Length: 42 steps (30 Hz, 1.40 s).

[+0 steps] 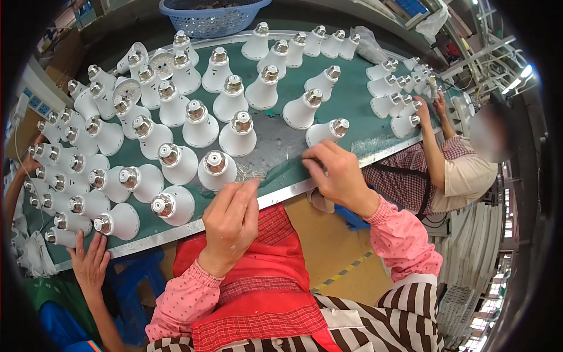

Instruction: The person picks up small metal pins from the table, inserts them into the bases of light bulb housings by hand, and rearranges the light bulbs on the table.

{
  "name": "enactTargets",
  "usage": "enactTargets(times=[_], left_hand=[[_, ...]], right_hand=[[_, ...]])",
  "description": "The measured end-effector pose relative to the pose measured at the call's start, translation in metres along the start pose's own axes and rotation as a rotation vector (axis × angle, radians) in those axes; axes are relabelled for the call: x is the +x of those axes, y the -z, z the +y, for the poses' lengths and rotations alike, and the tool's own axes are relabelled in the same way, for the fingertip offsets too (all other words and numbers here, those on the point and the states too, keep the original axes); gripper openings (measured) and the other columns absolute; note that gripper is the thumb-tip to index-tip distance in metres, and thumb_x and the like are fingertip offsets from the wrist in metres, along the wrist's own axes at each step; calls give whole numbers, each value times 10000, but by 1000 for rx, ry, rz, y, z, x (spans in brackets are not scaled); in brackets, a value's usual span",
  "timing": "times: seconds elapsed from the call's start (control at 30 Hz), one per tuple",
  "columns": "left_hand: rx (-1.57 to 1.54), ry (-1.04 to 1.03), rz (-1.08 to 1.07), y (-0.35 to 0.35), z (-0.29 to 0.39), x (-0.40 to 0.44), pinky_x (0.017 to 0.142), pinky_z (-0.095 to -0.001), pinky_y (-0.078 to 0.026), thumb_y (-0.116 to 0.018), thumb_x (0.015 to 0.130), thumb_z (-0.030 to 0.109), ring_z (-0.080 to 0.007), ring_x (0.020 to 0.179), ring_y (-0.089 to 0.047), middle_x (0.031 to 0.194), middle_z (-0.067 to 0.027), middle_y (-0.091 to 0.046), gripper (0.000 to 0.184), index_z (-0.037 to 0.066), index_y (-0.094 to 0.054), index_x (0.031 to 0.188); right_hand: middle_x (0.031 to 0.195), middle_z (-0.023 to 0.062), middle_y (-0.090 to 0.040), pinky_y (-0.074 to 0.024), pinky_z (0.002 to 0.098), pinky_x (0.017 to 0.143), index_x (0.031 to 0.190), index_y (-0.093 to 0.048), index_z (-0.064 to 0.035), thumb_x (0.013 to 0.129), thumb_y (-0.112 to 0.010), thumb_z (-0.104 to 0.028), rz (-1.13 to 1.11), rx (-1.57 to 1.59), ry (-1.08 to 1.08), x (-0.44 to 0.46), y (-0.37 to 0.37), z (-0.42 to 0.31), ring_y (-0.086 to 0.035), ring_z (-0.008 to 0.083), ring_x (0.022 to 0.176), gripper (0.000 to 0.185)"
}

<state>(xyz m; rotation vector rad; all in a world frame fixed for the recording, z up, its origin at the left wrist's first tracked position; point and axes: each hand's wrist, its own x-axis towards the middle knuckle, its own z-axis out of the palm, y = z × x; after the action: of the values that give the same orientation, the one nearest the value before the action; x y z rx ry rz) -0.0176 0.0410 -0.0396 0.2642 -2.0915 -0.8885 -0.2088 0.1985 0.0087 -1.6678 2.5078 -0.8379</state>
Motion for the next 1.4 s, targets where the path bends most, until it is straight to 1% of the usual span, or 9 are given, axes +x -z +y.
enactTargets(times=[0.23,0.37,0.57,0.77,0.93,1.17,1.3,1.37,1.4], left_hand=[[-4,28,-3,10,-2,-1,660,-368,-549,-708,834,-133,-296,747,-688,913,-135,-693,306,-3,-737,1110],[-35,46,-10,11,-7,-5,607,-302,-507,-692,871,-141,-226,705,-639,879,-121,-679,273,-1,-734,1101],[-46,57,-27,14,-7,-4,589,-287,-502,-694,877,-133,-198,694,-637,889,-112,-683,271,0,-739,1109],[-63,56,-48,1,6,12,642,-324,-535,-708,873,-90,-256,759,-670,959,-132,-695,323,8,-723,1180],[53,-33,-183,-20,11,37,806,-424,-542,-710,868,-23,-353,949,-659,1046,-146,-660,312,1,-678,1178],[-108,-5,-113,-24,12,35,671,-459,-480,-705,779,-11,-353,756,-585,790,-132,-559,124,26,-599,833],[-470,329,-121,-13,16,36,605,-384,-488,-698,840,13,-277,680,-641,767,-122,-597,68,-1,-638,868],[-486,341,-114,-10,18,37,588,-360,-488,-694,865,33,-239,649,-642,785,-118,-601,72,-4,-639,894],[-413,263,-122,-10,15,35,627,-400,-506,-680,883,33,-295,720,-657,858,-139,-608,96,-5,-637,960]], right_hand=[[910,116,-567,-556,426,671,935,-587,-42,740,-724,-52,-137,-399,367,32,-14,1,-672,311,862,239],[912,119,-548,-528,411,651,939,-566,-39,764,-663,-50,-161,-491,518,42,-18,1,-641,305,821,201],[889,112,-593,-521,391,641,944,-581,-29,824,-687,-25,-80,-297,368,42,-27,16,-647,291,770,161],[882,179,-655,-521,441,697,988,-592,7,898,-663,-52,-192,320,-156,21,-4,-10,-670,379,787,129],[905,175,-622,-516,474,682,986,-574,-8,895,-670,-33,-119,135,90,20,4,-24,-653,401,794,134],[907,163,-590,-500,462,629,985,-589,-14,871,-713,2,-94,31,190,15,10,-35,-638,385,761,169],[829,118,-574,-474,358,573,945,-622,-14,850,-705,82,-24,192,111,17,8,-53,-601,262,640,159],[808,103,-571,-457,334,553,915,-619,-9,843,-694,98,-12,220,117,19,9,-55,-594,226,617,149],[807,102,-572,-455,330,551,906,-617,-8,842,-695,97,-19,220,119,19,10,-54,-593,223,617,145]])
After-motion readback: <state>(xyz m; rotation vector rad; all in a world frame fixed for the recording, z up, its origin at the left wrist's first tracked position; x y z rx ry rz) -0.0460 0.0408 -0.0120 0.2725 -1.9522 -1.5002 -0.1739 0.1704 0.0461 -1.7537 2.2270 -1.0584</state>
